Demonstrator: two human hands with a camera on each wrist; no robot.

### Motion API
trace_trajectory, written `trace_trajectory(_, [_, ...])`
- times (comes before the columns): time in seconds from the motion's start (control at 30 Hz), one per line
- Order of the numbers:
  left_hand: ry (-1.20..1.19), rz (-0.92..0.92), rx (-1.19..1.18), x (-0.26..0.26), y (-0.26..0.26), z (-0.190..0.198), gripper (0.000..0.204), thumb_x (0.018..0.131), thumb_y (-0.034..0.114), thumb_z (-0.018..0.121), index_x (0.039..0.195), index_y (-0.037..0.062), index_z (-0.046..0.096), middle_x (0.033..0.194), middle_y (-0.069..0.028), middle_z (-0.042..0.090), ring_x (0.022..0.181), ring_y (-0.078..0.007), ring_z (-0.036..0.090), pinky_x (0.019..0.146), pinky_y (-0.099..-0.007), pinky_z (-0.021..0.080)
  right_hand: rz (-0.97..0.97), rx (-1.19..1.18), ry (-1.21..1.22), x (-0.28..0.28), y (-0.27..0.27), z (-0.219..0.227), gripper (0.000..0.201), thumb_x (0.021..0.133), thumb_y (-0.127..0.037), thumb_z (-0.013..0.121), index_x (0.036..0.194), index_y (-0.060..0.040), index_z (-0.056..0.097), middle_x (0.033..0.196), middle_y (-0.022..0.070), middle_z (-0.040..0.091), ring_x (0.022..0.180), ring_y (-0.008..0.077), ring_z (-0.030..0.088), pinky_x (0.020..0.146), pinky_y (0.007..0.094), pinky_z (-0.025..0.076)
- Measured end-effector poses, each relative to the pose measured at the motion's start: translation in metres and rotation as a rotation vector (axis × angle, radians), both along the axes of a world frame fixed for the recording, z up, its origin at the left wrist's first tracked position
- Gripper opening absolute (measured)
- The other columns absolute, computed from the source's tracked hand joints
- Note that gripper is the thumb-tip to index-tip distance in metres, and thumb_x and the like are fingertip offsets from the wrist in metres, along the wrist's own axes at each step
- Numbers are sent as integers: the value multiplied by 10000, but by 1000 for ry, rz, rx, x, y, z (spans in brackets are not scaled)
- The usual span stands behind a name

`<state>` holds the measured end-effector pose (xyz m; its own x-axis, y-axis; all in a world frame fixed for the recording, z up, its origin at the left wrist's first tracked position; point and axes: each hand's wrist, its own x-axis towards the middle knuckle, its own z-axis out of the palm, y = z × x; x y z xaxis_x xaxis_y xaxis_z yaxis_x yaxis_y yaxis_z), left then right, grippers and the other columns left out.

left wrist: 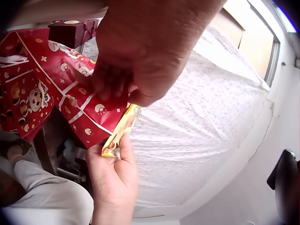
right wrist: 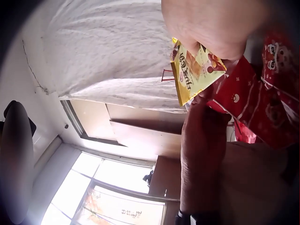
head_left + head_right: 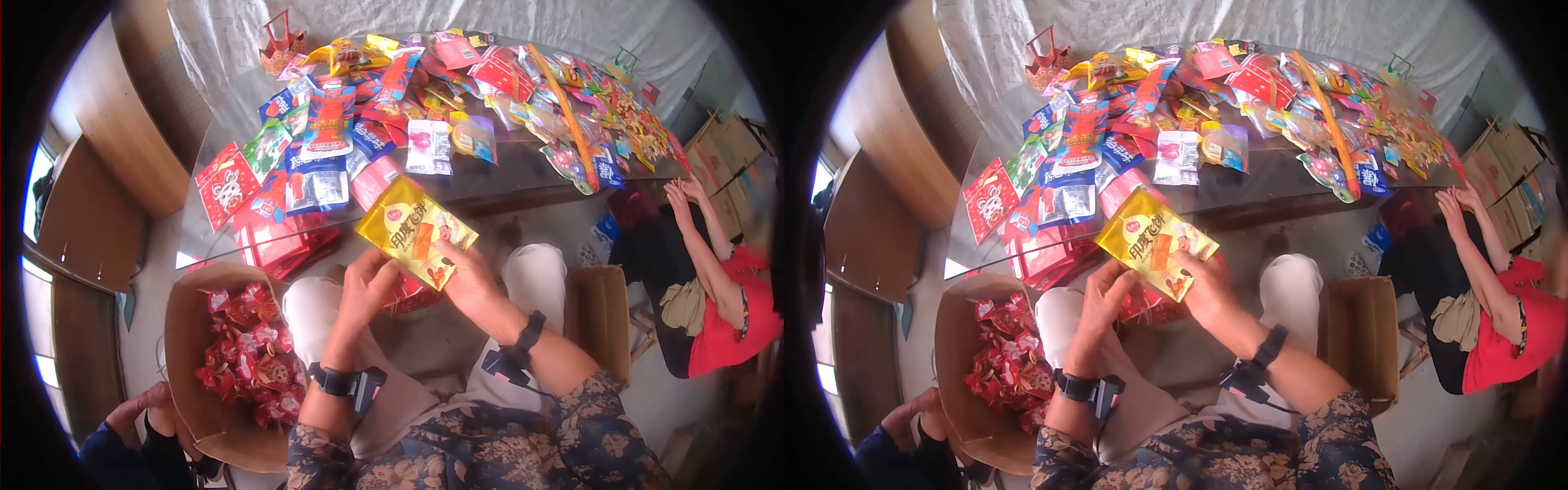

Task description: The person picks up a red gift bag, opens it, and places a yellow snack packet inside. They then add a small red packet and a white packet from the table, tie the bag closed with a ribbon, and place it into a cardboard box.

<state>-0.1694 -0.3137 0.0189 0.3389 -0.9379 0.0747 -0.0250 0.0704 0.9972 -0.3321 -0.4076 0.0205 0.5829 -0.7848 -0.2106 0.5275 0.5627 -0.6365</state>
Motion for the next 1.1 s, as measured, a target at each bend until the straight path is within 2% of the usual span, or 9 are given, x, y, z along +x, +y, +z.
trace_trajectory(0.03, [10, 5, 24, 0, 0, 2, 239, 979, 135, 579, 1068, -70, 661, 812, -43, 689, 662, -85, 593, 607, -251, 486, 7, 39, -25, 1, 3, 3, 385, 980, -51, 596, 1352, -38, 498, 1273, 92, 611, 1160, 217, 622, 991, 397, 528])
trace_trajectory(0.13, [74, 22, 39, 4, 1, 2, 274, 1000, 186, 611, 1089, -69, 658, 854, -48, 702, 676, -70, 599, 610, -226, 484, 81, -5, -39, 0, 12, 2, 382, 983, -57, 594, 1353, -39, 500, 1277, 91, 608, 1162, 215, 621, 1001, 401, 522])
trace_trajectory(0.17, [118, 26, 6, 5, 2, 1, 278, 1004, 198, 616, 1090, -62, 662, 860, -50, 706, 680, -66, 604, 608, -222, 485, 89, 21, -21, -1, 13, 5, 369, 988, -117, 615, 1331, -22, 514, 1240, 88, 626, 1134, 193, 631, 981, 372, 526])
trace_trajectory(0.3, [194, 35, -89, 6, -1, -20, 236, 1009, 187, 611, 1044, -33, 688, 856, -52, 712, 643, -80, 625, 579, -226, 499, 246, -208, 83, -20, -18, 14, 358, 985, -230, 646, 1242, 7, 568, 1120, 71, 672, 1049, 124, 645, 910, 291, 524])
trace_trajectory(0.4, [233, -60, -1, 6, 6, -7, 231, 1004, 189, 620, 1022, -28, 696, 837, -41, 710, 631, -78, 625, 572, -226, 500, 420, -480, 344, -36, -35, 30, 326, 992, -188, 625, 1243, 12, 567, 1121, 60, 667, 1029, 108, 643, 920, 274, 519])
trace_trajectory(0.53, [164, -149, 93, 7, 8, -5, 224, 992, 187, 643, 1031, -27, 698, 817, -26, 706, 628, -54, 615, 544, -219, 492, 472, -514, 344, -33, -29, 39, 310, 981, -132, 630, 1248, 11, 566, 1131, 65, 669, 996, 95, 656, 876, 261, 536])
trace_trajectory(0.77, [114, -63, -44, 4, 3, -12, 213, 973, 151, 663, 1118, 1, 708, 815, 0, 697, 599, -28, 579, 494, -196, 456, 371, -433, 229, -25, -16, 23, 276, 993, -85, 570, 1258, -10, 567, 1078, 47, 668, 945, 85, 656, 814, 251, 549])
trace_trajectory(0.93, [96, -95, -118, 8, 1, -12, 230, 964, 61, 597, 1160, 26, 713, 889, -23, 710, 667, -29, 599, 517, -182, 455, 361, -475, 217, -27, -20, 6, 151, 992, -24, 492, 1043, -45, 632, 1022, 11, 646, 950, 70, 624, 857, 244, 524])
trace_trajectory(1.1, [265, -75, -43, 4, 5, 5, 298, 988, 126, 503, 1154, -38, 689, 955, -59, 712, 792, -76, 638, 690, -225, 510, 315, -578, 311, -28, -21, -1, 248, 972, 29, 387, 909, -52, 613, 974, 3, 626, 937, 63, 600, 860, 238, 503])
